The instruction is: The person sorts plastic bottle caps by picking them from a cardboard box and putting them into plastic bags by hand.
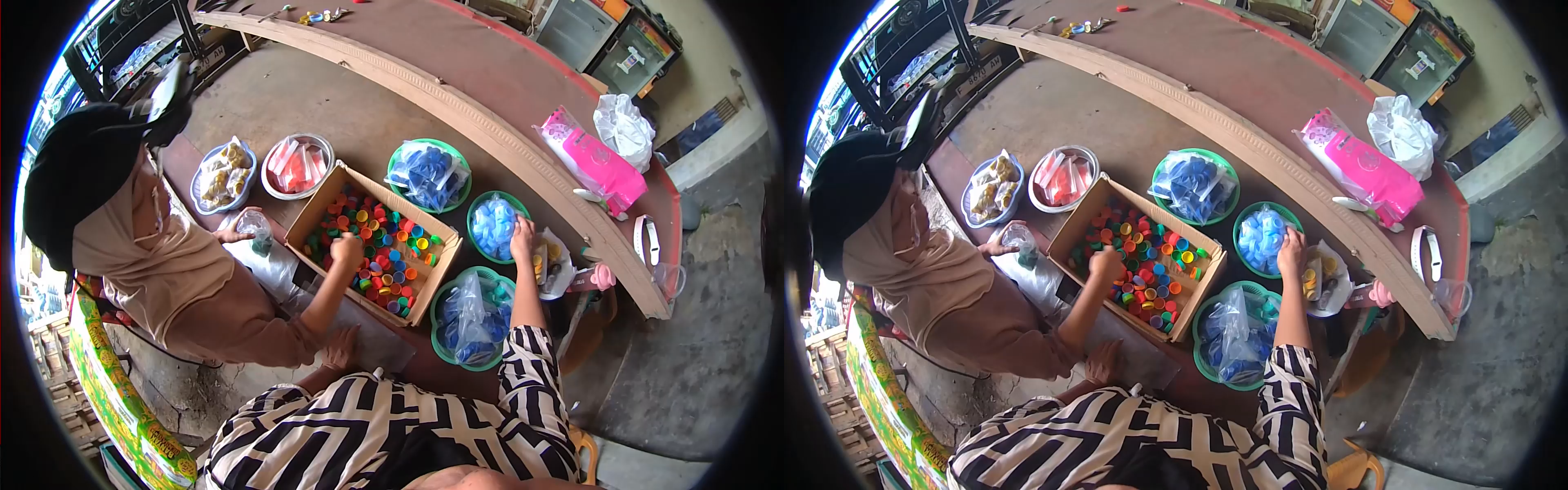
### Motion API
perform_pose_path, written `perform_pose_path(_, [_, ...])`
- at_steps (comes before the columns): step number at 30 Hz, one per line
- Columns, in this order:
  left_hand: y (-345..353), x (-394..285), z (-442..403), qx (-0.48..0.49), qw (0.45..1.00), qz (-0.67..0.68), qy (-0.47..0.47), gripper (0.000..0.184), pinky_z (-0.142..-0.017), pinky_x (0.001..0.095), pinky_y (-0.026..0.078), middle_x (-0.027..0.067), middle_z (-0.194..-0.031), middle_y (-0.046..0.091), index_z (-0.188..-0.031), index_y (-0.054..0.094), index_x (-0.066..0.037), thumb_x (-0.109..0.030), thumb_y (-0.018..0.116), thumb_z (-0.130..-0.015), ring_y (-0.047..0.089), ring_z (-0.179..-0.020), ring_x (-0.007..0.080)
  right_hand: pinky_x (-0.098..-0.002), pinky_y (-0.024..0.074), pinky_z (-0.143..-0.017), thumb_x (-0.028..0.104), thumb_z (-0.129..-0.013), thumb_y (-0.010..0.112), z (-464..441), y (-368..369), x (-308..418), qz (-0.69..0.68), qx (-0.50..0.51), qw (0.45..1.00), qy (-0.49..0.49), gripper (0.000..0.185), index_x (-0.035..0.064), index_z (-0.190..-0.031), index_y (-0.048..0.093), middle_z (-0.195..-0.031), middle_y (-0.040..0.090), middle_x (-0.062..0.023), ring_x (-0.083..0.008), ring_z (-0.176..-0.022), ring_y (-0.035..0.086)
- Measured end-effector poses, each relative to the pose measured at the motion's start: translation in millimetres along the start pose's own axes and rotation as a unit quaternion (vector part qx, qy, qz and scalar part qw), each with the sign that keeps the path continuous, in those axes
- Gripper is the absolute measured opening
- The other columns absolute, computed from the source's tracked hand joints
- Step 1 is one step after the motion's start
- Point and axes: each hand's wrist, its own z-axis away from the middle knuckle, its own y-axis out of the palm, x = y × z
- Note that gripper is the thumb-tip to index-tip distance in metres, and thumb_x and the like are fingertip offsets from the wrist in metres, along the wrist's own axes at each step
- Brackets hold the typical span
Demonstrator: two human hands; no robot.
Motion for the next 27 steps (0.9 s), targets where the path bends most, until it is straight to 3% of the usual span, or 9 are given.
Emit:
perform_pose_path(3, [2, -2, 3, 0.02, 0.999, 0.002, -0.029, 0.054, -0.079, 0.0435, 0.049, 0.0129, -0.104, 0.059, -0.129, 0.05, -0.009, -0.02, 0.064, -0.078, 0.059, -0.096, 0.0327, -0.0458, 0.0383, -0.103, 0.028, -0.095, 0.053, 5, -9, 10, -0.016, -0.04, 0.999, -0.011, 0.04, 0.0106, -0.131, 0.053, -0.132, 0.049, -0.0175, -0.0345, -0.12, 0.049])
perform_pose_path(5, [2, -1, 9, 0.013, 0.999, -0.019, -0.024, 0.055, -0.083, 0.0428, 0.049, 0.0126, -0.107, 0.059, -0.13, 0.048, -0.01, -0.02, 0.063, -0.079, 0.058, -0.1, 0.0321, -0.0448, 0.038, -0.103, 0.028, -0.094, 0.055, 24, -30, 32, 0.003, -0.17, 0.984, -0.046, 0.041, 0.0073, -0.129, 0.053, -0.133, 0.047, -0.0193, -0.0355, -0.119, 0.049])
perform_pose_path(7, [5, -1, 11, 0.021, 0.999, -0.015, -0.03, 0.054, -0.085, 0.0432, 0.048, 0.0123, -0.108, 0.06, -0.131, 0.048, -0.01, -0.02, 0.063, -0.079, 0.058, -0.101, 0.0321, -0.0425, 0.0374, -0.103, 0.023, -0.094, 0.055, 58, -61, 65, -0.025, -0.156, 0.985, -0.073, 0.039, 0.0018, -0.126, 0.053, -0.128, 0.051, -0.0208, -0.0351, -0.12, 0.047])
perform_pose_path(11, [14, 8, 15, 0.004, 1.0, -0.03, -0.007, 0.054, -0.091, 0.044, 0.044, 0.0113, -0.112, 0.059, -0.13, 0.048, -0.01, -0.023, 0.063, -0.08, 0.056, -0.106, 0.0317, -0.039, 0.0411, -0.099, 0.008, -0.088, 0.059, 144, -69, 91, -0.232, 0.033, 0.962, -0.142, 0.017, 0.0037, -0.105, 0.062, -0.112, 0.061, -0.013, -0.0301, -0.111, 0.055])
perform_pose_path(12, [14, 6, 13, 0.004, 1.0, -0.024, -0.01, 0.054, -0.091, 0.0441, 0.044, 0.0113, -0.112, 0.059, -0.13, 0.048, -0.01, -0.023, 0.063, -0.08, 0.056, -0.106, 0.0317, -0.0377, 0.0424, -0.098, 0.005, -0.086, 0.059, 173, -79, 107, -0.236, 0.062, 0.965, -0.101, 0.016, 0.0029, -0.102, 0.063, -0.111, 0.061, -0.0126, -0.0287, -0.109, 0.057])
perform_pose_path(15, [8, 7, 9, 0.022, 1.0, -0.007, 0.001, 0.051, -0.087, 0.0467, 0.046, 0.0128, -0.113, 0.059, -0.127, 0.05, -0.013, -0.02, 0.063, -0.079, 0.058, -0.102, 0.0348, -0.0375, 0.0426, -0.097, 0.004, -0.086, 0.06, 240, -79, 110, -0.217, 0.088, 0.966, -0.107, 0.015, 0.0031, -0.1, 0.064, -0.11, 0.062, -0.0121, -0.0286, -0.11, 0.056])
perform_pose_path(19, [8, 13, 7, 0.096, 0.994, -0.042, 0.022, 0.048, -0.093, 0.0446, 0.039, 0.0108, -0.111, 0.055, -0.122, 0.053, -0.012, -0.029, 0.064, -0.078, 0.051, -0.11, 0.0308, -0.0395, 0.0442, -0.091, 0.004, -0.086, 0.061, 312, -77, 116, -0.226, -0.009, 0.971, -0.083, 0.011, 0.0039, -0.096, 0.065, -0.102, 0.063, -0.0111, -0.0295, -0.1, 0.058])
perform_pose_path(23, [17, -6, 18, 0.024, 0.999, -0.031, -0.022, 0.039, -0.091, 0.0454, 0.039, 0.0099, -0.105, 0.054, -0.111, 0.058, -0.013, -0.024, 0.067, -0.075, 0.051, -0.106, 0.0301, -0.0372, 0.0501, -0.075, 0.004, -0.085, 0.062, 353, -55, 128, -0.281, 0.144, 0.946, -0.073, 0.011, 0.0033, -0.097, 0.065, -0.1, 0.062, -0.011, -0.0298, -0.094, 0.059])
perform_pose_path(27, [-3, -31, 33, 0.008, 1.0, 0.0, 0.004, 0.034, -0.093, 0.0452, 0.038, 0.0086, -0.106, 0.056, -0.105, 0.062, -0.013, -0.02, 0.068, -0.073, 0.052, -0.106, 0.0292, -0.0382, 0.0488, -0.078, 0.01, -0.086, 0.065, 373, -10, 127, -0.22, 0.214, 0.946, -0.101, 0.022, 0.0034, -0.107, 0.063, -0.097, 0.058, -0.0123, -0.0306, -0.094, 0.059])
